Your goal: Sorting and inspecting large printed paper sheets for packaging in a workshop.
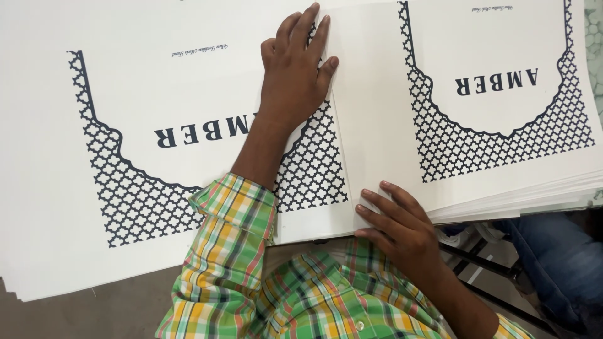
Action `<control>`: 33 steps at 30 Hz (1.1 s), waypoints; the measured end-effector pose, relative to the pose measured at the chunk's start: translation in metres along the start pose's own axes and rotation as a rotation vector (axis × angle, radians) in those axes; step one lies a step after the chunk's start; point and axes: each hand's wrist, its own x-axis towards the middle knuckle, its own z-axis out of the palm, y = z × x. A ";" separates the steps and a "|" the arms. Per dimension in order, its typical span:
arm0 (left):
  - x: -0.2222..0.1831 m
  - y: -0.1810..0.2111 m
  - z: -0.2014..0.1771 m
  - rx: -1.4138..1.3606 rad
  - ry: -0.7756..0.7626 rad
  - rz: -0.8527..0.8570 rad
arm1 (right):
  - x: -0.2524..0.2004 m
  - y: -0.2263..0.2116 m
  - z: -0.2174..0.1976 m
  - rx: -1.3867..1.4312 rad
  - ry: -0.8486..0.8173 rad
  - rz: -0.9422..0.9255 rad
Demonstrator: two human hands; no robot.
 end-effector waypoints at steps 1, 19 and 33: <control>0.001 0.000 0.000 0.008 0.005 0.005 | 0.002 -0.001 -0.002 -0.009 -0.006 -0.008; 0.026 -0.003 0.015 0.176 -0.039 -0.058 | 0.008 -0.010 -0.012 0.096 -0.093 0.143; 0.030 0.000 0.007 0.140 -0.121 -0.077 | 0.006 -0.005 -0.009 0.103 -0.101 0.165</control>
